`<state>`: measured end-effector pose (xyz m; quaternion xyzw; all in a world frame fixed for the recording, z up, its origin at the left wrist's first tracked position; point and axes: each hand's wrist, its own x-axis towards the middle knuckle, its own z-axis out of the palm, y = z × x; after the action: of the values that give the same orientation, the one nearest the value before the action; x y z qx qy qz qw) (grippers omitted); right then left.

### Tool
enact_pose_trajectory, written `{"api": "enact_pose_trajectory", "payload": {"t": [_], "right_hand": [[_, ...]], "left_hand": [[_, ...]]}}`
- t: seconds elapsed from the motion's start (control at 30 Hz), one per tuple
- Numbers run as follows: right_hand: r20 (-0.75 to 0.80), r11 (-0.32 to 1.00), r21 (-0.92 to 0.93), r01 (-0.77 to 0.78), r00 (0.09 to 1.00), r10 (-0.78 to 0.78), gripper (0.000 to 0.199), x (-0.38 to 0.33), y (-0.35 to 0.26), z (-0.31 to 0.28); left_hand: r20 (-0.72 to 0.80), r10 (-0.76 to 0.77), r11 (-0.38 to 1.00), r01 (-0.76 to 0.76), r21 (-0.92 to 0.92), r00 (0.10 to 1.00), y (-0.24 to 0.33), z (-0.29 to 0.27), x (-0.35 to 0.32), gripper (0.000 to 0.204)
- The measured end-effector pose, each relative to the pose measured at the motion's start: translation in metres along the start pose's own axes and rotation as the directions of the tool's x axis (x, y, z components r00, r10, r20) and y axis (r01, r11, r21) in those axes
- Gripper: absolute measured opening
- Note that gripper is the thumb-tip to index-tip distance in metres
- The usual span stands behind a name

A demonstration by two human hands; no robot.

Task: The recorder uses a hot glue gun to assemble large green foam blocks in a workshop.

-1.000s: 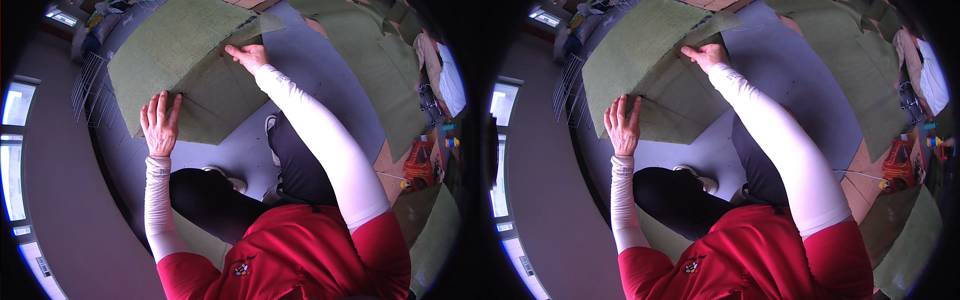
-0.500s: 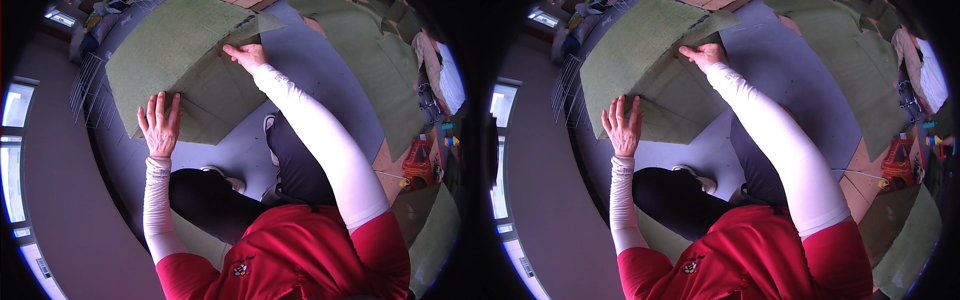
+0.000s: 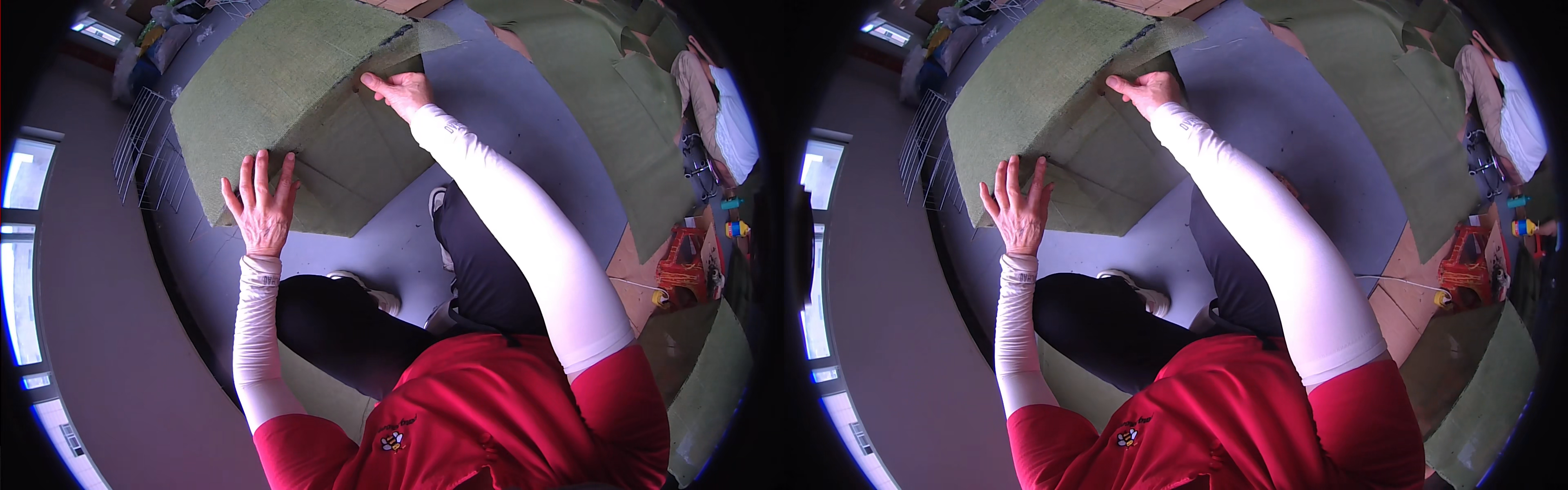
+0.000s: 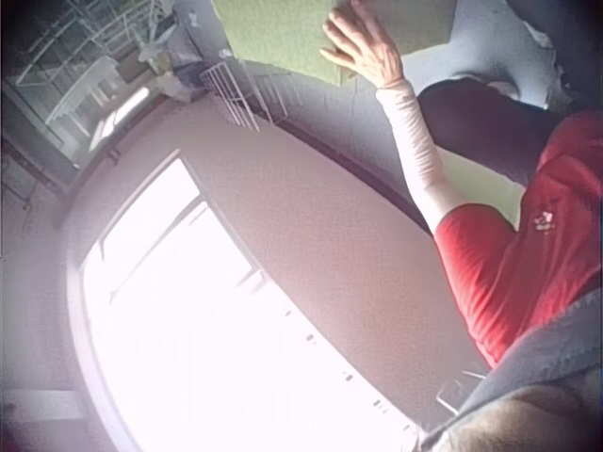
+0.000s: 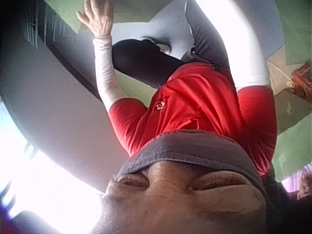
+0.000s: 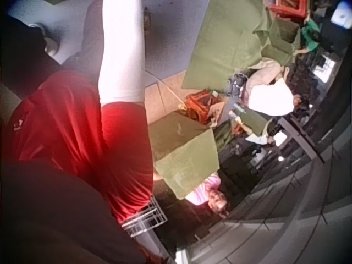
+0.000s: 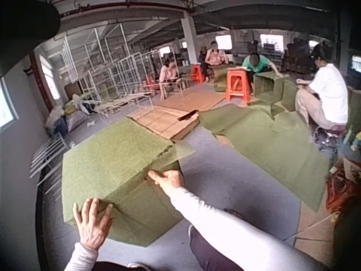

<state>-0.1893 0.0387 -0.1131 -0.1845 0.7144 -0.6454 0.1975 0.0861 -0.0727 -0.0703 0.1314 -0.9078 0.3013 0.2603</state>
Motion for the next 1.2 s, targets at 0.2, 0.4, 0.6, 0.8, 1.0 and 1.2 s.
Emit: {"api": "enact_pose_trajectory", "payload": {"t": [0.2, 0.4, 0.6, 0.8, 1.0, 1.2], "right_hand": [[0.017, 1.0, -0.027, 0.01, 1.0, -0.01, 0.054, 0.002, 0.002, -0.001], [0.014, 1.0, -0.01, -0.001, 1.0, 0.001, 0.055, -0.002, -0.002, -0.001], [0.0, 0.999, -0.031, -0.007, 1.0, 0.007, 0.055, -0.001, -0.002, -0.002], [0.01, 1.0, 0.018, 0.02, 1.0, -0.02, 0.052, 0.001, 0.001, 0.0], [0.013, 0.999, 0.037, 0.037, 0.999, -0.037, 0.051, -0.003, -0.001, 0.0], [0.007, 0.996, 0.061, 0.066, 0.998, -0.067, 0.051, -0.002, -0.001, 0.001]], "left_hand": [[-0.059, 0.052, 0.997, -0.056, -0.053, 0.997, -0.009, 0.005, -0.007, 0.057], [0.0, 0.009, 0.997, -0.009, 0.074, 1.0, 0.0, 0.003, -0.004, 0.057], [0.005, -0.016, 0.998, 0.015, 0.055, 1.0, 0.003, 0.003, -0.002, 0.058], [0.0, 0.011, 1.0, -0.011, 0.01, 1.0, 0.0, 0.001, -0.005, 0.058], [0.001, 0.001, 1.0, -0.001, -0.02, 1.0, 0.0, 0.0, -0.008, 0.061], [-0.009, 0.005, 1.0, -0.006, -0.028, 1.0, -0.001, 0.001, -0.008, 0.064]]}}
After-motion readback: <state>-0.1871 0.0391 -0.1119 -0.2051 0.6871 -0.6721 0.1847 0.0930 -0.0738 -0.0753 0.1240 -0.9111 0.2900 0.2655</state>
